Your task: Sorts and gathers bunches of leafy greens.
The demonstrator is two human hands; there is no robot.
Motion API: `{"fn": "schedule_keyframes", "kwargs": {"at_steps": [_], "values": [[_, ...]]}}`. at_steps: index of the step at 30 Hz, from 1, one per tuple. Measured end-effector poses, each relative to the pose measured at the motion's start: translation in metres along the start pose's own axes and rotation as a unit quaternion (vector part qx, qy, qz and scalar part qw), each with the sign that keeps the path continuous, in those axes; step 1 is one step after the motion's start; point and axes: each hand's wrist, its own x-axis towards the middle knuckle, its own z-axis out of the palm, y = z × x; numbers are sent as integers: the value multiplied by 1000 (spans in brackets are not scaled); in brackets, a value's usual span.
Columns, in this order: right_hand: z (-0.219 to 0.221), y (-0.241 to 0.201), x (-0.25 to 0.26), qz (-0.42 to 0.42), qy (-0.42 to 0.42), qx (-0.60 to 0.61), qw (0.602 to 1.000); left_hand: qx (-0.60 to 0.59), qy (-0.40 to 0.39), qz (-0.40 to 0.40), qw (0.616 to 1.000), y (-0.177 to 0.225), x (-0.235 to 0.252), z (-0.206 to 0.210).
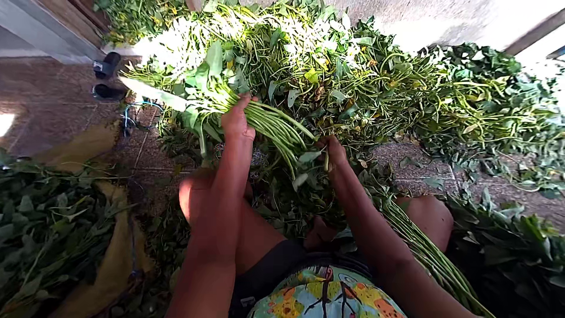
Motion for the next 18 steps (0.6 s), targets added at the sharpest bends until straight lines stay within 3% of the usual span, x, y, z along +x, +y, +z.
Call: {"fn": "schedule_keyframes", "kwargs": {"at_steps": [2,3,6,7,8,10,11,13,14,16,18], "values": [[-14,-5,29,12,83,154,984,-64,9,66,996,16,9,-8],[-25,-3,39,3,108,141,984,-89,16,115,989,26,16,-12],[-48,7,49,13,62,-158,985,-70,30,292,953,46,25,-11],[-54,8,48,42,2,-302,952,-43,26,335,941,47,25,-11],[-58,5,48,76,-77,-434,895,-20,21,358,933,47,24,-11],[-54,-14,54,100,-199,-609,761,5,17,347,938,45,23,-12],[-54,-23,65,48,-205,-659,722,14,22,317,948,44,24,-14],[-55,-54,101,-119,-136,-705,686,19,39,225,973,45,26,-21],[-52,-76,120,-171,-87,-699,689,12,48,177,983,45,27,-23],[-38,-126,145,-217,23,-698,682,-4,35,110,993,45,30,-27],[-34,-159,174,-248,114,-722,636,-5,5,99,995,43,33,-28]]}}
